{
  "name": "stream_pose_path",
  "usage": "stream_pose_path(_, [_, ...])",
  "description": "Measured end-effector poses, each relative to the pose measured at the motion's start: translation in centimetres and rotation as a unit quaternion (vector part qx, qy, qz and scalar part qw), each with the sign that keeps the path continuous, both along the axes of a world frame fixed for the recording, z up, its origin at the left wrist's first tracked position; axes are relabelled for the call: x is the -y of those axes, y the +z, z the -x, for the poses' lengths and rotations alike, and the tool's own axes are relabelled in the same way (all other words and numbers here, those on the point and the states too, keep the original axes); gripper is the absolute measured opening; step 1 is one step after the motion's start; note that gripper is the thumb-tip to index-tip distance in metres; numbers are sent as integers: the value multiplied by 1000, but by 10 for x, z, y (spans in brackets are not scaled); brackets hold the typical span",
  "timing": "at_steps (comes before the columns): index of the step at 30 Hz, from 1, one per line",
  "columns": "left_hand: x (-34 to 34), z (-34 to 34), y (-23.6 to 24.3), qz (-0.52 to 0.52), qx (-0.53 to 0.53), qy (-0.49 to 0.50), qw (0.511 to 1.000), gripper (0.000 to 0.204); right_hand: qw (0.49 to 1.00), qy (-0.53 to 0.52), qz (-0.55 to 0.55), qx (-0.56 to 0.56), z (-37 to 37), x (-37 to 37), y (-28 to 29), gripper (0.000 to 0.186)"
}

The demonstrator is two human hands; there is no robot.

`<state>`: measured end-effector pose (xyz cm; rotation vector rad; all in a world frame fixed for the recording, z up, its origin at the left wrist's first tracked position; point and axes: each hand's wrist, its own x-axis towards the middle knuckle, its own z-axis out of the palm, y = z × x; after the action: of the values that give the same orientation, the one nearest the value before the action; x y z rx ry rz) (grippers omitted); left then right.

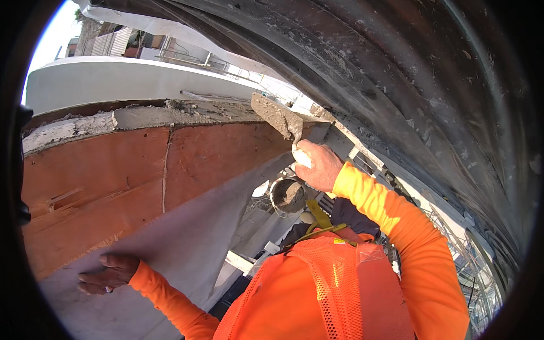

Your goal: The person repeatedly scoops cement from a bucket and applies it to a horizontal surface using a trowel, smoothing the material along the edge. The worker is positioned on scaffolding and wears a safety harness while working outdoors.

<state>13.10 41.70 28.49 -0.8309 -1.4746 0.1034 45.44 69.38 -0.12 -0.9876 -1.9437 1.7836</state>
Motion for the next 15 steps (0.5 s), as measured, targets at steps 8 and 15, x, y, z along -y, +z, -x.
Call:
stream_pose_path(8, [0,1,-1,3,-1,3,1000,78,978,22,-206,-19,79,-15,33,35])
stream_pose_path(15, [-13,-8,-4,-2,-4,-3,1000,77,945,139,-289,60,79,1,85,30])
